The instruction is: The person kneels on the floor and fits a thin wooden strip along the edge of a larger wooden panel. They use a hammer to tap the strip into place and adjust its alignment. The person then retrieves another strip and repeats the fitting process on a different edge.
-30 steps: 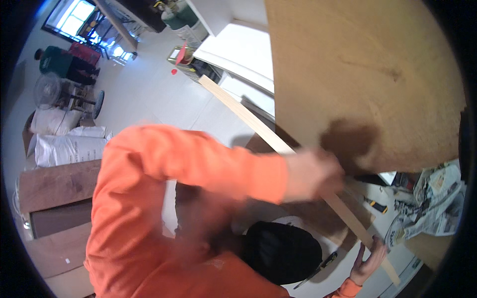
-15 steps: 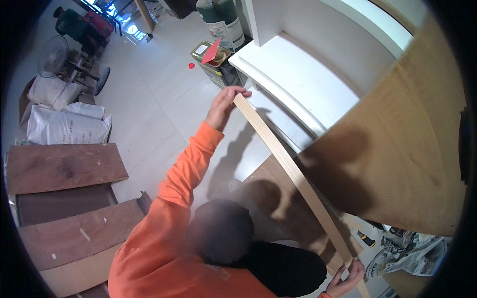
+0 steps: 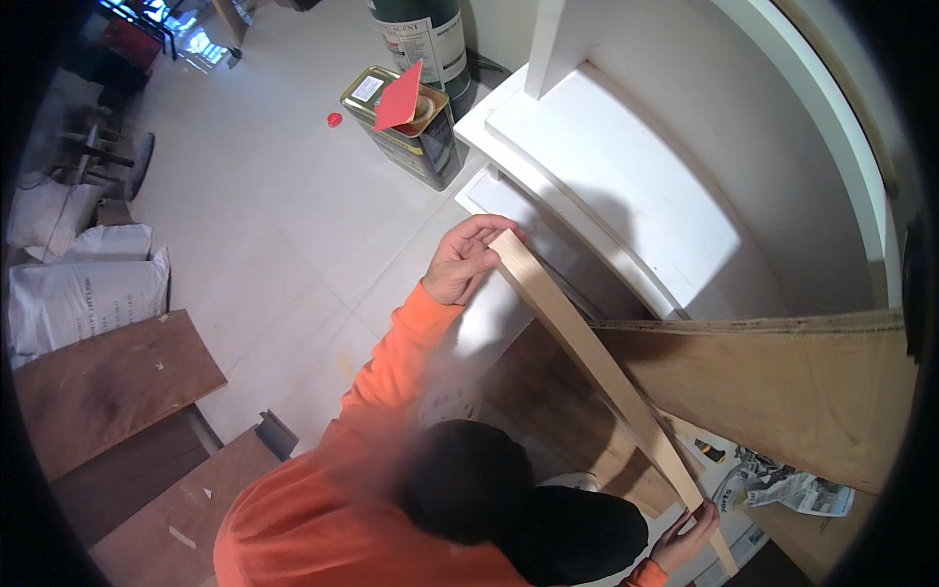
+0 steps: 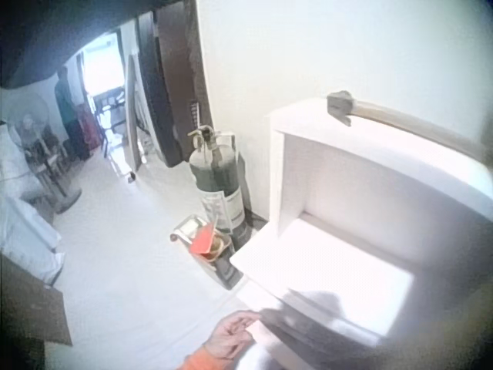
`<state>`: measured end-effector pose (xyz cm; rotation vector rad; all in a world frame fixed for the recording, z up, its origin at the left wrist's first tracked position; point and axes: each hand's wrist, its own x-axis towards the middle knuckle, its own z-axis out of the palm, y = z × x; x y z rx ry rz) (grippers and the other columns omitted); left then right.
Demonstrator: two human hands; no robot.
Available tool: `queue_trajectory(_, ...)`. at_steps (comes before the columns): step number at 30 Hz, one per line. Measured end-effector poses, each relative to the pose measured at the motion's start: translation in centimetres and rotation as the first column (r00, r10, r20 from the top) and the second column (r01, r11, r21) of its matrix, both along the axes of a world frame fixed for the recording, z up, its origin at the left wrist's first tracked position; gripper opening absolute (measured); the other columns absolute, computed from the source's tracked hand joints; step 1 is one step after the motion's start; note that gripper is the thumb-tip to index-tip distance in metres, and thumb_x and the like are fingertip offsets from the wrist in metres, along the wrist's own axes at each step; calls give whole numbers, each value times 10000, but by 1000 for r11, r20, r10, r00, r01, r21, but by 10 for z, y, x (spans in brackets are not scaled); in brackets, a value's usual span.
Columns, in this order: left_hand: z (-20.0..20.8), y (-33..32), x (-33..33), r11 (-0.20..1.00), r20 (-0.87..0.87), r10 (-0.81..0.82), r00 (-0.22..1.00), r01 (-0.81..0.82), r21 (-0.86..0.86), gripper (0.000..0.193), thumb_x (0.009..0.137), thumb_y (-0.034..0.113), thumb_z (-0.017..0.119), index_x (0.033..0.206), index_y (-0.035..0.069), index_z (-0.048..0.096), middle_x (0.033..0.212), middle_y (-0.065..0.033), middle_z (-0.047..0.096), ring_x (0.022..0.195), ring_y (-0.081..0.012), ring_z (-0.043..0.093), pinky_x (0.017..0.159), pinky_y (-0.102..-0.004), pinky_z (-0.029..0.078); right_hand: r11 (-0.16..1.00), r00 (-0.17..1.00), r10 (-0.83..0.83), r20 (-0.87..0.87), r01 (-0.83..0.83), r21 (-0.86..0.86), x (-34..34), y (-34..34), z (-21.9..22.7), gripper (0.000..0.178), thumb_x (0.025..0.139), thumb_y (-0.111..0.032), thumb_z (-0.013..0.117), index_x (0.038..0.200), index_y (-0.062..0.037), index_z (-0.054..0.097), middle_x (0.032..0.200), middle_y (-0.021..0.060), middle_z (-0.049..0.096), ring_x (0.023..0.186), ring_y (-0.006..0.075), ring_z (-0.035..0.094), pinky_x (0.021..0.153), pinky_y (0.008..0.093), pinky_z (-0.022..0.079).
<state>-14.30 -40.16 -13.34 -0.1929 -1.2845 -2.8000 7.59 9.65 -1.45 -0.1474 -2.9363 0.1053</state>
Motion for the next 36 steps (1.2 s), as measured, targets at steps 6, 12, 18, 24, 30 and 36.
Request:
queue_trajectory(6,-5,0,-9,996,53,-59,997,55,72,447,755,141,805,1155,23,644,1105,-111,670,1074,-235,632,933,-359,495,995,994,-6,111,-5,95,1,7,3,377,935,24,560,1310,21,525,1245,215,540,1167,398,553,998,433,444)
queue_trajectory(12,-2,0,-12,996,-21,-79,997,80,26,427,769,21,777,1179,44,659,1127,-98,679,1111,-218,628,986,-360,478,988,977,-91,191,66,136,0,33,-2,435,904,29,559,1338,5,520,1256,209,525,1207,370,553,1012,421,451)
queue_trajectory(18,-7,9,-10,990,-75,-40,996,50,131,397,794,-26,786,1140,77,622,1114,-84,677,1141,-212,632,992,-352,494,979,979,-117,165,142,-148,6,49,-9,497,928,-83,569,1390,44,438,1344,193,446,1337,337,469,1170,433,377)
queue_trajectory(24,-10,13,-13,997,-149,9,989,4,83,364,804,-27,775,1107,83,607,1131,-107,676,1121,-230,654,965,-362,526,965,968,-178,176,206,-159,8,51,-11,523,927,-86,597,1405,35,424,1360,172,427,1376,336,426,1166,435,387)
queue_trajectory(30,-5,11,-11,987,-155,9,988,16,161,325,820,-17,764,1089,79,608,1133,-119,678,1115,-247,661,958,-365,529,984,973,-151,175,165,-71,12,61,-13,447,950,-18,539,1385,20,441,1344,163,448,1342,300,451,1117,415,420)
queue_trajectory(36,-6,13,-12,992,-180,49,982,-27,123,307,829,-7,760,1078,79,601,1125,-114,678,1113,-243,664,952,-362,526,995,971,-96,219,88,47,12,76,-14,412,935,72,538,1340,18,484,1262,160,481,1251,276,500,1027,390,466)
